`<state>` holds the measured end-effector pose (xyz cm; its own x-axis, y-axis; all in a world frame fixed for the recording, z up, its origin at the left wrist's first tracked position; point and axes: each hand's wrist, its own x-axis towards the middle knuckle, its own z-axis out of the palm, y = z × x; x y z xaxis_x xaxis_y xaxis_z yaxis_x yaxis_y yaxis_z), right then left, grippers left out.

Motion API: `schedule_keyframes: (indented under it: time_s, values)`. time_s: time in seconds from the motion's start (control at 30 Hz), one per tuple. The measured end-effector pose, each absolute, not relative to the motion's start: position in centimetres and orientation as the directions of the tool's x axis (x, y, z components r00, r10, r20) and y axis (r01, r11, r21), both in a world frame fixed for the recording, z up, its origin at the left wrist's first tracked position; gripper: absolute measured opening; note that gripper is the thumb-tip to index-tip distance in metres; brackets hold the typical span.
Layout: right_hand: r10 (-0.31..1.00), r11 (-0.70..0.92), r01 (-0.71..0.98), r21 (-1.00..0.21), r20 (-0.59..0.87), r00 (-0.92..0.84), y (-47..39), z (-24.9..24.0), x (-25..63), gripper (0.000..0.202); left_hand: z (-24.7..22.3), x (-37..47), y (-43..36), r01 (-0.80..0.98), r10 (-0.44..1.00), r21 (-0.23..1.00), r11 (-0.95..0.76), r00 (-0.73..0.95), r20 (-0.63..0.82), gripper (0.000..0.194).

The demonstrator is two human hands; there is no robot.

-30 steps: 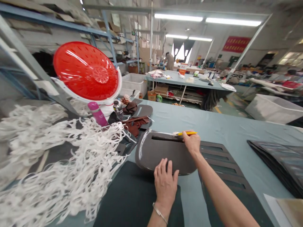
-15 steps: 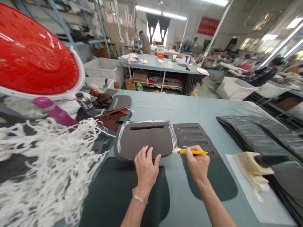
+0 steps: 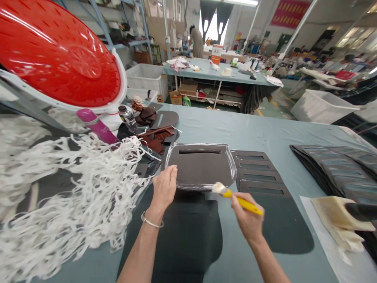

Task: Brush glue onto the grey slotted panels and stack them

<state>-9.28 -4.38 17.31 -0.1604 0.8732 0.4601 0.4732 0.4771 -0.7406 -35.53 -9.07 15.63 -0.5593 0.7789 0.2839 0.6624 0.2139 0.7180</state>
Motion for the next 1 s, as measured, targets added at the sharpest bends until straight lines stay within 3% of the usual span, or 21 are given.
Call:
schedule_keyframes:
  time_s: [0.07, 0.13, 0.23, 0.33, 0.43, 0.53, 0.63, 0.7, 0.8, 0.87, 1.0]
  values:
    - [0.854, 0.388, 0.575, -0.721, 0.516, 0.071, -2.8, 18.4, -6.8, 0.015, 15.6, -34.6, -9.0, 0.717, 0.775, 0.652, 0.246, -0.549, 0.312, 0.041]
    - [0.828, 0.382, 0.558, -0.737, 0.541, 0.147, -1.8, 19.4, -8.4, 0.017, 15.8, -33.3, -8.7, 0.786, 0.773, 0.536, 0.308, -0.535, 0.341, 0.040]
    - [0.858, 0.489, 0.378, -0.786, 0.511, -0.046, -1.3, 20.3, -16.9, 0.017, 15.8, -31.4, -8.4, 0.848, 0.760, 0.351, 0.396, -0.518, 0.393, 0.038]
    - [0.811, 0.573, 0.211, -0.792, 0.510, -0.286, -0.8, 20.1, -25.2, 0.017, 15.4, -30.7, -8.2, 0.864, 0.762, 0.269, 0.426, -0.503, 0.408, 0.035]
    - [0.803, 0.588, 0.257, -0.767, 0.515, -0.300, 1.5, 19.3, -25.5, 0.020, 14.9, -30.9, -8.1, 0.859, 0.750, 0.274, 0.433, -0.512, 0.420, 0.033]
    - [0.834, 0.498, 0.461, -0.734, 0.550, -0.025, 4.7, 19.3, -19.9, 0.023, 14.4, -31.2, -7.8, 0.851, 0.728, 0.298, 0.433, -0.525, 0.441, 0.035]
    - [0.771, 0.421, 0.555, -0.718, 0.605, 0.199, 6.1, 20.2, -17.2, 0.025, 14.2, -31.1, -7.6, 0.852, 0.729, 0.301, 0.428, -0.522, 0.442, 0.035]
    - [0.784, 0.489, 0.495, -0.718, 0.611, 0.111, 5.5, 20.4, -19.5, 0.024, 14.2, -30.9, -7.5, 0.855, 0.733, 0.297, 0.424, -0.517, 0.442, 0.035]
    - [0.783, 0.621, 0.333, -0.710, 0.583, -0.217, 4.0, 19.9, -25.8, 0.020, 14.3, -30.8, -7.6, 0.857, 0.730, 0.280, 0.433, -0.516, 0.448, 0.035]
    - [0.767, 0.641, 0.329, -0.694, 0.558, -0.316, 4.0, 19.4, -28.3, 0.018, 14.2, -30.8, -7.7, 0.857, 0.724, 0.269, 0.440, -0.515, 0.458, 0.034]
    - [0.826, 0.530, 0.549, -0.646, 0.538, -0.164, 6.7, 19.5, -24.2, 0.020, 14.2, -30.9, -7.7, 0.860, 0.715, 0.263, 0.437, -0.509, 0.479, 0.035]
